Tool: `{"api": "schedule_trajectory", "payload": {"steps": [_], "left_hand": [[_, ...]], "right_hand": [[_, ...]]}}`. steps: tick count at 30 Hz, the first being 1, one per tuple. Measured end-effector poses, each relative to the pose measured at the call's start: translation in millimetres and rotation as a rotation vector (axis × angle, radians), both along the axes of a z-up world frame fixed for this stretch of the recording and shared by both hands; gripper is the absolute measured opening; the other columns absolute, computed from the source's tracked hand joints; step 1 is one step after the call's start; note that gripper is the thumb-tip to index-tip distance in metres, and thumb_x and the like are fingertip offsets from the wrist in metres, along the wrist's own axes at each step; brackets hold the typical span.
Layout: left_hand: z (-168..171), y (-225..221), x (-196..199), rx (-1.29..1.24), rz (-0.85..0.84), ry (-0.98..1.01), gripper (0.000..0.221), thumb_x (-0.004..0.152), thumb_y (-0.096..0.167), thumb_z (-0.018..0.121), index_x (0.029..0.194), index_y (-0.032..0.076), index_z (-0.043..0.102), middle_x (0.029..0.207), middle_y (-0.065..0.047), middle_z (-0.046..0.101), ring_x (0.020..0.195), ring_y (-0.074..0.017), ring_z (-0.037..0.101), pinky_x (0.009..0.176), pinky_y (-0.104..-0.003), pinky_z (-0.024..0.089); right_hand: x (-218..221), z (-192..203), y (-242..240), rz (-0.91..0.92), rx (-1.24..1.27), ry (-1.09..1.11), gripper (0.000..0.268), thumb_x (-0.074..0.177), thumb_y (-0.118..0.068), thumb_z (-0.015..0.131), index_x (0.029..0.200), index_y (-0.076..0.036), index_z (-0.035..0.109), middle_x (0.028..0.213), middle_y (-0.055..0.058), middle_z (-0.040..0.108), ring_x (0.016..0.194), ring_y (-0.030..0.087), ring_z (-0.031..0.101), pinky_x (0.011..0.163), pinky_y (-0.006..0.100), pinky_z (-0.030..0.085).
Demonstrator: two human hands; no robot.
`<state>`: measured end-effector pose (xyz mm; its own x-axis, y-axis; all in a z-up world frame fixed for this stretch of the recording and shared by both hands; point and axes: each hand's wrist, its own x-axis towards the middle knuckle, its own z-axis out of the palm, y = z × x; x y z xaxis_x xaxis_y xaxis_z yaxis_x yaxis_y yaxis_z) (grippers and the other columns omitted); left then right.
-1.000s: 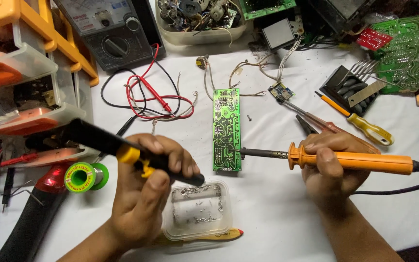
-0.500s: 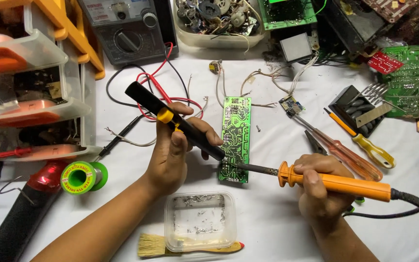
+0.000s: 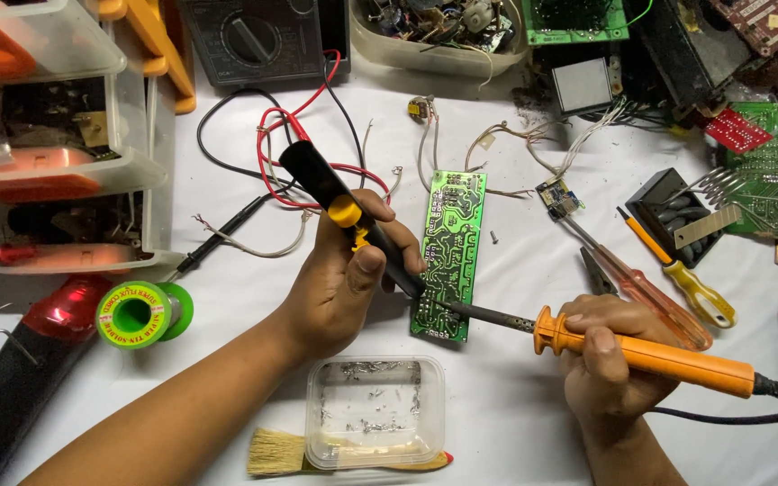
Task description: Desoldering electronic components from a printed circuit board using a soldering iron and a manual desoldering pump.
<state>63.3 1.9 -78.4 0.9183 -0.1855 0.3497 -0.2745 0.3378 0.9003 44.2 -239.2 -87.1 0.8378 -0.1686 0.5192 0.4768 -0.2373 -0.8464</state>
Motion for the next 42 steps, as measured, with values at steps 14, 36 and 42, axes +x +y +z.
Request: {"api": "schedule_trajectory", "payload": {"steps": [14, 36, 42], "left_hand": [[2.1, 0.1, 2.0, 0.011, 0.025, 0.009, 0.034, 0.094, 0.041, 0.031, 0.107, 0.010, 0.028, 0.083, -0.008, 0.054, 0.066, -0.0159, 0.049, 0.059, -0.025, 0.042], [1.1, 0.4, 2.6, -0.014, 0.009, 0.012, 0.034, 0.094, 0.042, 0.032, 0.106, 0.010, 0.028, 0.083, -0.009, 0.054, 0.066, -0.0153, 0.049, 0.058, -0.024, 0.041], [1.1, 0.6, 3.0, 0.004, 0.019, 0.006, 0.034, 0.094, 0.043, 0.030, 0.106, 0.010, 0.028, 0.082, -0.008, 0.054, 0.065, -0.0150, 0.048, 0.059, -0.025, 0.041]], "right_hand": [[-4.7, 3.4, 2.9, 0.029, -0.072, -0.009, 0.017, 0.078, -0.019, 0.047, 0.073, -0.003, 0.049, 0.063, 0.008, 0.049, 0.051, 0.020, 0.047, 0.051, 0.029, 0.042], [-5.2, 4.1, 1.6, 0.061, -0.092, -0.053, 0.018, 0.075, -0.019, 0.046, 0.072, -0.001, 0.050, 0.060, 0.008, 0.050, 0.048, 0.018, 0.047, 0.048, 0.027, 0.042], [-6.5, 4.4, 2.4, 0.070, -0.058, -0.040, 0.016, 0.076, -0.018, 0.047, 0.073, -0.002, 0.050, 0.063, 0.008, 0.050, 0.050, 0.018, 0.047, 0.050, 0.028, 0.041]]}}
